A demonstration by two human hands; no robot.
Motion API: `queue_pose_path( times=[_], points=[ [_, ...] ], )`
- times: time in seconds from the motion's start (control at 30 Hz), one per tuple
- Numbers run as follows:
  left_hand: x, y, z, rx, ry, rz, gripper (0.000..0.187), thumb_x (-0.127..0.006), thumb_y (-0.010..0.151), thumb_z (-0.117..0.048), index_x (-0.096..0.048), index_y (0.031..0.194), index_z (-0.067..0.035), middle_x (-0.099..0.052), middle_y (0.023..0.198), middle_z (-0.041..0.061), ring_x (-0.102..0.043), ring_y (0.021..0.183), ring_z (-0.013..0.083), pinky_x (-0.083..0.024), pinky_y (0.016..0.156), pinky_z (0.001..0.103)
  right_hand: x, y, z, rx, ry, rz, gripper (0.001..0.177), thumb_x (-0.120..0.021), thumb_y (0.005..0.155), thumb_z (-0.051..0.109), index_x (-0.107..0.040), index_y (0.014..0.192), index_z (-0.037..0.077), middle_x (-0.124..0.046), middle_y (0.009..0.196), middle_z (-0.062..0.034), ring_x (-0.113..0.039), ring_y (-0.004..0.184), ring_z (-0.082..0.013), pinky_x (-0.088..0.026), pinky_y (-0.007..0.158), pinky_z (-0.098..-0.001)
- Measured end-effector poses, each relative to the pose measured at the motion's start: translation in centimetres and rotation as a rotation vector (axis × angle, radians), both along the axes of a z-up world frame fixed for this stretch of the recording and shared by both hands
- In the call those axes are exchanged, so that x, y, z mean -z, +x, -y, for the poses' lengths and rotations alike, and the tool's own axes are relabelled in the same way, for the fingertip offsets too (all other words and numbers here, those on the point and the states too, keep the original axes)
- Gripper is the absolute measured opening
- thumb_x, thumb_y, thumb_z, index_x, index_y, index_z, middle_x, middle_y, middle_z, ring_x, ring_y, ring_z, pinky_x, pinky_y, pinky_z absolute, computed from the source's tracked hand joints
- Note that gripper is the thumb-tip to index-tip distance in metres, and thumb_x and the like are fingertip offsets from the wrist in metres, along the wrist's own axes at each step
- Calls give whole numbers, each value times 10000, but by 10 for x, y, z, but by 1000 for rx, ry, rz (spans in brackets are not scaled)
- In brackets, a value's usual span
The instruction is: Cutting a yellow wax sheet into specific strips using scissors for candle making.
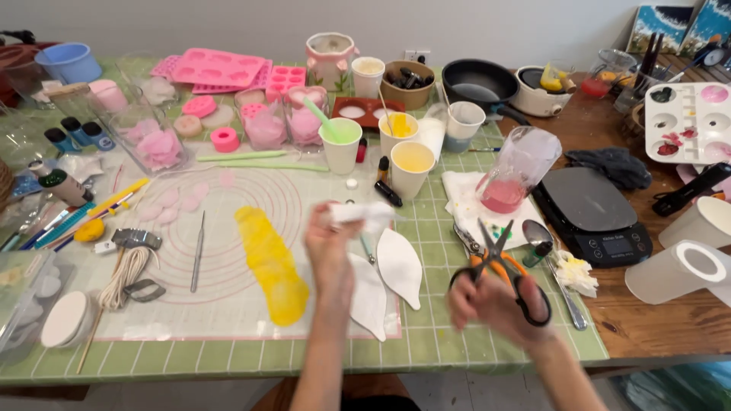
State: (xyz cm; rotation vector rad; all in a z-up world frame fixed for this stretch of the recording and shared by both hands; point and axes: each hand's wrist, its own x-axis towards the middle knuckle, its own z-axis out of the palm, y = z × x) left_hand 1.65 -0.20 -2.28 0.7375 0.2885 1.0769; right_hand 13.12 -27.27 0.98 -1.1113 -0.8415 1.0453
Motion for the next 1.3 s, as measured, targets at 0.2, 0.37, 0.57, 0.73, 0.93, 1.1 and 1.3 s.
queue_pose_path(
  times=[0.2,0.37,0.57,0.73,0.93,1.1,1.3],
  points=[
    [-18,22,97,320,-32,-15,318,-721,747,152,-631,993,-28,-721,918,67,-701,826,134,-569,749,243,8,-19,-23,-498,270,-404,908,-491,724,964,-454,988,96,-439,832,-13,-457,832,-217,-363,796,-359],
    [-28,9,105,596,-36,32,133,-729,883,64,-628,914,-16,-675,873,61,-618,757,123,-496,673,250,7,-15,-25,-472,222,-373,950,-461,683,999,-445,973,95,-468,827,-29,-460,804,-214,-354,780,-355],
    [-24,-1,80,881,-269,159,130,-636,847,-51,-693,929,33,-713,898,101,-696,828,157,-580,785,287,12,-15,-32,-473,162,-336,957,-434,659,1017,-433,953,106,-498,821,-35,-472,811,-221,-376,800,-364],
    [-9,3,78,853,-56,71,112,-719,875,80,-701,983,58,-711,962,89,-685,884,149,-559,810,289,15,-18,-39,-461,92,-268,980,-403,652,1027,-432,940,91,-505,820,-37,-482,814,-226,-395,826,-366],
    [-14,10,84,609,-41,6,339,-795,762,141,-518,865,-25,-708,934,107,-700,828,179,-576,708,308,11,-14,-37,-309,-102,6,1023,-309,638,1049,-424,899,67,-455,800,-35,-455,771,-215,-421,828,-366],
    [-4,22,76,560,-54,77,552,-745,726,200,-347,967,-96,-694,906,165,-715,840,231,-603,749,318,24,-12,-28,-313,-176,62,1034,-276,621,1054,-398,909,69,-407,803,-38,-407,750,-203,-433,840,-371],
    [17,39,39,525,-78,-21,528,-671,702,238,-344,933,-106,-704,887,162,-727,805,254,-613,712,351,20,-24,-18,-323,-189,107,1029,-291,607,1060,-372,919,82,-409,831,-36,-404,762,-187,-429,850,-367]
  ],
)
